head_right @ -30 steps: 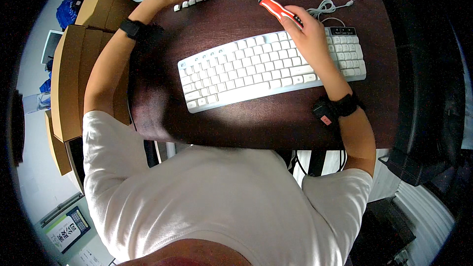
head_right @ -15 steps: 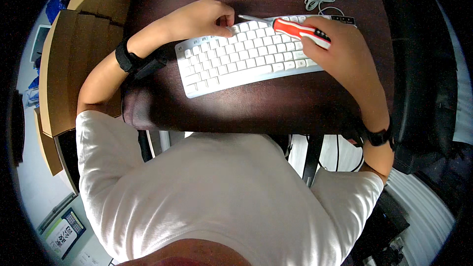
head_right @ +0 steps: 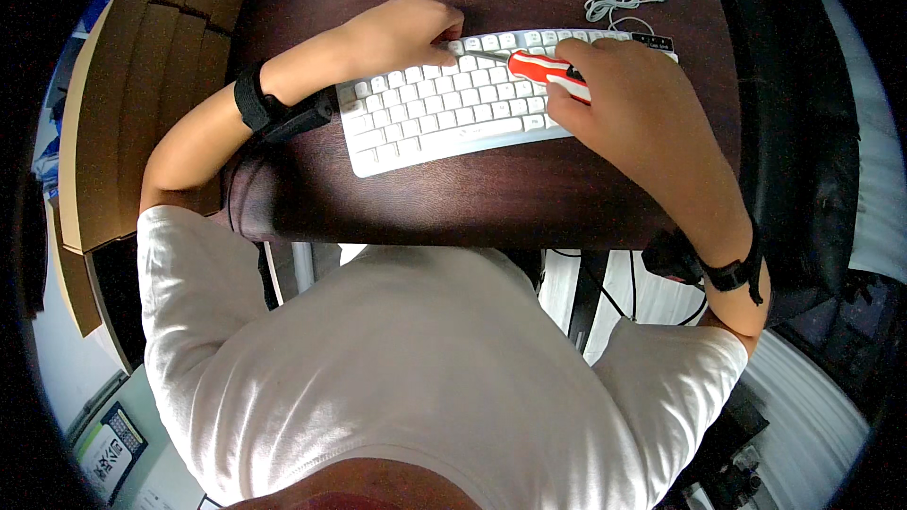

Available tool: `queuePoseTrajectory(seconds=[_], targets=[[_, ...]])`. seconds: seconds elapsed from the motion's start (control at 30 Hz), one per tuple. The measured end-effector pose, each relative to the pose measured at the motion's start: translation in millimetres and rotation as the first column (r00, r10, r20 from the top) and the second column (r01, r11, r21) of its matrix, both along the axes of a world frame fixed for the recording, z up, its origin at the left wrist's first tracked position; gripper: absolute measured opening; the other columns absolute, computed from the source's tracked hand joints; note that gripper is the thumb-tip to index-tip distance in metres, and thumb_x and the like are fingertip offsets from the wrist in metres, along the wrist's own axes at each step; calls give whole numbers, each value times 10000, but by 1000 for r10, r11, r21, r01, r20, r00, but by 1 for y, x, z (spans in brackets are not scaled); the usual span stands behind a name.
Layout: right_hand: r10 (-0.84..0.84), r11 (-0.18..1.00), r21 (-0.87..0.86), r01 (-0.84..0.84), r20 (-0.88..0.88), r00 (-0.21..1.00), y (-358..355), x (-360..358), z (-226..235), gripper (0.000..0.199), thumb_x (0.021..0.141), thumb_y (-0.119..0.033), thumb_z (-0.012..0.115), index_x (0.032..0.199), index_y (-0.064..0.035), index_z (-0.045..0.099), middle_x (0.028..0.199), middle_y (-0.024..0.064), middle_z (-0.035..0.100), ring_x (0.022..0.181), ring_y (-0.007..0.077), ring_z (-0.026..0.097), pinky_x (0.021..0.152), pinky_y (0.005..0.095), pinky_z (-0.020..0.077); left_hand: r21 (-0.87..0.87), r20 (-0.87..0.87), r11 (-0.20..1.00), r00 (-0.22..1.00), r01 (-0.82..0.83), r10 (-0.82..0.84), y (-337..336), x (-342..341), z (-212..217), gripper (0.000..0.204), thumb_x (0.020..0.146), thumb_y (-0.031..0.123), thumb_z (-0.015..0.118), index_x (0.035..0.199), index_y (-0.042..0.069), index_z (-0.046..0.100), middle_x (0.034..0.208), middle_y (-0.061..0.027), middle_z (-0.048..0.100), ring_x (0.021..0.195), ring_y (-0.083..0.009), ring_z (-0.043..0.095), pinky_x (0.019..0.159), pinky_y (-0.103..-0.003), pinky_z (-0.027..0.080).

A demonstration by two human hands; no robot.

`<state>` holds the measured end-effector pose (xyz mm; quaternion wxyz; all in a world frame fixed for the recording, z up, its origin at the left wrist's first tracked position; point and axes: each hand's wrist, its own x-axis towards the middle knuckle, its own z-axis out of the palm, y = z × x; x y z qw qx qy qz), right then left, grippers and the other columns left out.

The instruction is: The person removes the lid from a white rice cooker and sets it aside. They then use a screwdriver to pry off the keycaps from a white computer keyboard one by one, placing them on the table.

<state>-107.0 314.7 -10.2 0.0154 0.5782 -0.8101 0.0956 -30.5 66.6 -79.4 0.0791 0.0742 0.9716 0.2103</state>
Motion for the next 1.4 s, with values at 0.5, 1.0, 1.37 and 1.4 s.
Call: queuePoseTrajectory(seconds=[0.5,1.0,1.37,1.4], targets=[[138,972,214,-99,-177,974,-42,-18,26,266,763,-186,725,973,-22,712,820,174,689,723,263,682,666,323,546,91,76,995,996,-46,39,-2,-4,-4,254,786,164,692,954,-23,660,917,-190,679,881,-322,672,785,-396,523],[4,968,248,-30,105,994,-32,-21,24,268,832,-200,669,1045,-37,667,864,159,678,724,286,655,701,341,520,148,-54,988,998,-31,39,-7,-1,-15,250,810,191,686,890,-41,637,818,-195,654,767,-310,660,684,-384,508],[-80,996,51,72,185,979,12,-16,-15,288,833,-177,666,1085,-38,642,1002,175,674,863,325,668,762,369,527,93,-99,995,994,-47,56,-1,-2,-16,216,859,166,648,858,-49,630,787,-208,641,746,-333,647,676,-396,504],[-94,995,40,87,220,971,14,-17,-18,287,837,-161,663,1091,-31,637,1005,171,674,870,321,667,766,357,522,99,-101,994,993,-50,60,-1,-2,-16,214,858,164,647,855,-50,628,786,-210,639,744,-336,645,675,-397,503]])
